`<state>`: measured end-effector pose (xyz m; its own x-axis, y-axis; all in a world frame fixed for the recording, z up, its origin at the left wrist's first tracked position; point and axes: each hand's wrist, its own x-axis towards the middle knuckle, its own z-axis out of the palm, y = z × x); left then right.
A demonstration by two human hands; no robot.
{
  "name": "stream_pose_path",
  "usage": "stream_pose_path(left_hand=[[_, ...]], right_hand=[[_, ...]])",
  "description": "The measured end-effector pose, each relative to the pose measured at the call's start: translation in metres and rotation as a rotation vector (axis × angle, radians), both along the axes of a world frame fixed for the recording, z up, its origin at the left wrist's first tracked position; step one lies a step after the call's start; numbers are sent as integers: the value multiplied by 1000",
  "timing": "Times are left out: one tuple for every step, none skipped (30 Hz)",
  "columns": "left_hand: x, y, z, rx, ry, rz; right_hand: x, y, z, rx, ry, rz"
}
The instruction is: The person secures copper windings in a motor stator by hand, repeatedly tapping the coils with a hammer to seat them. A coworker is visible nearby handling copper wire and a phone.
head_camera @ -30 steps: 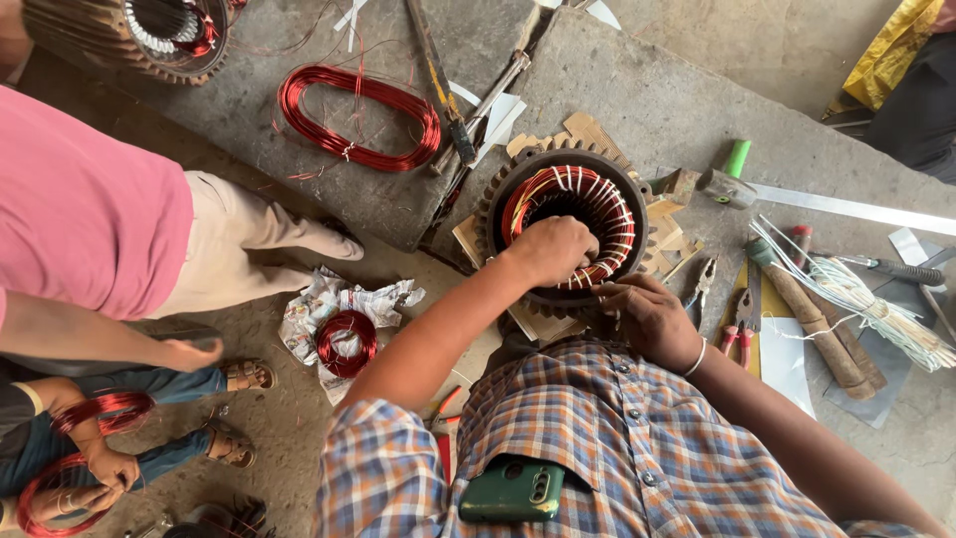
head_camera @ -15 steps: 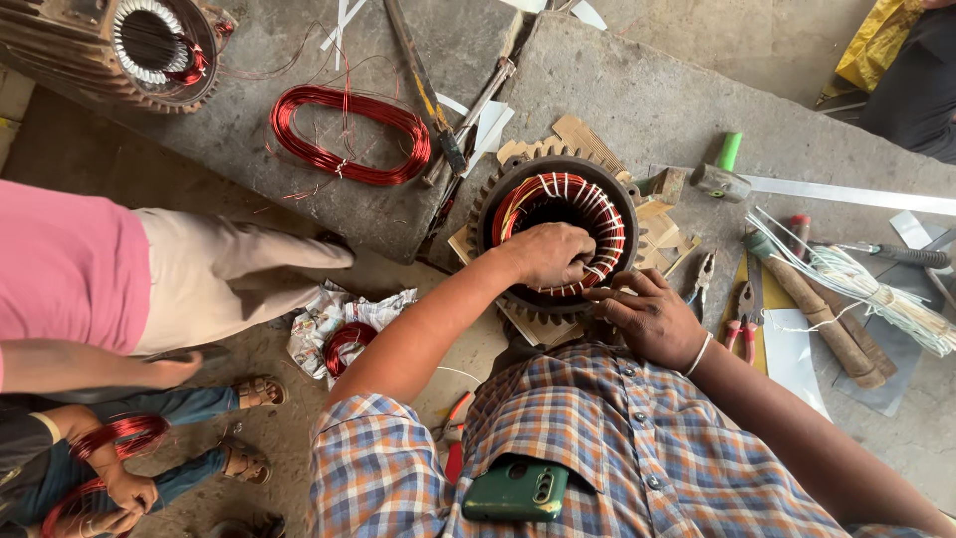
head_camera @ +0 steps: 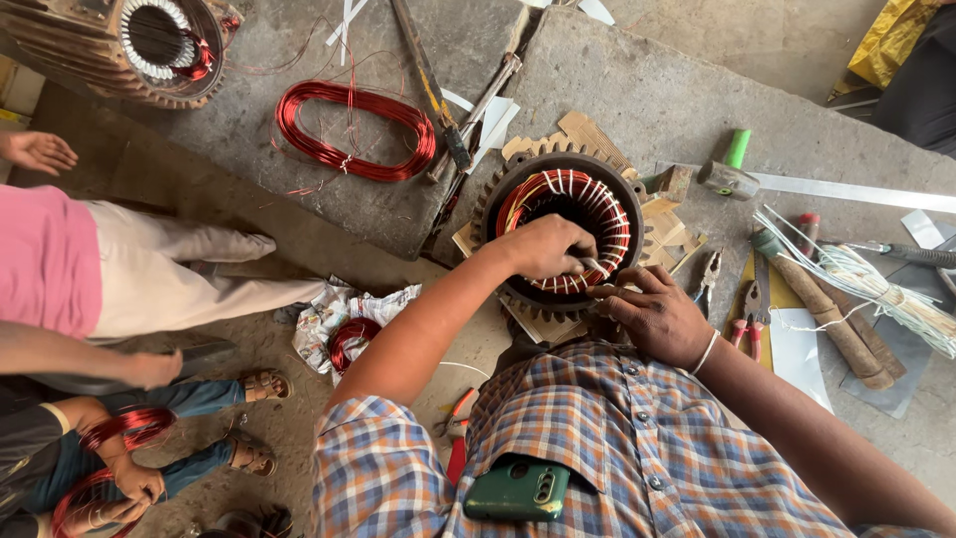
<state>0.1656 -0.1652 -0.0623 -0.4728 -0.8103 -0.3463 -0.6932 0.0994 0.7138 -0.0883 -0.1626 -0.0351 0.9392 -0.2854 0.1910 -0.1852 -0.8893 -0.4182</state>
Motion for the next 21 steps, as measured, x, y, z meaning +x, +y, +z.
stream_pose_path(left_hand=[[-3,1,3,48,-7,27],[-5,1,6,94,-16,53],[-7,1,10,120,10,71],[-8,-1,13,149,36,86],[-9,-3,17,178,62,99],[-9,-6,20,24,-154,25],[-8,-11,22,-135,-370,-49],[-7,-13,24,-289,-581,-129],[-5,-17,26,-519,-577,-59],[-4,-21,27,-746,-567,18],[-2,-23,29,-975,-552,105],[0,-28,32,-668,-330,330],[1,-29,36,-353,-104,531],[2,-31,40,-25,125,704],[1,-31,46,-122,26,557],[0,-26,52,-214,-69,405],[-3,-21,60,-308,-164,253],[-9,-13,66,-390,-310,64],[-15,-4,73,-471,-453,-130],[-25,5,78,-554,-591,-326],[-34,15,82,-722,-536,-314]], right_hand=[[0,0,0,-13,9,3],[-1,0,0,-27,18,6],[-1,-1,0,-43,27,11],[-1,-1,0,-60,49,18],[-1,-2,0,-77,73,24],[-1,-2,0,-99,96,30],[0,-3,0,-123,83,44],[0,-3,0,-139,72,56],[0,-3,1,-154,60,65],[-1,-2,1,-146,62,63],[-2,-1,1,-142,64,66],[-3,-1,1,-146,63,72],[-5,0,2,-141,64,71],[-7,0,1,-134,65,64],[-7,0,1,-123,68,50],[-7,0,0,8,60,-46],[-6,-1,-2,136,48,-140],[-3,-3,-5,265,33,-232],[1,-5,-8,285,-99,-273],[7,-9,-12,300,-229,-315],[12,-12,-15,313,-357,-362]])
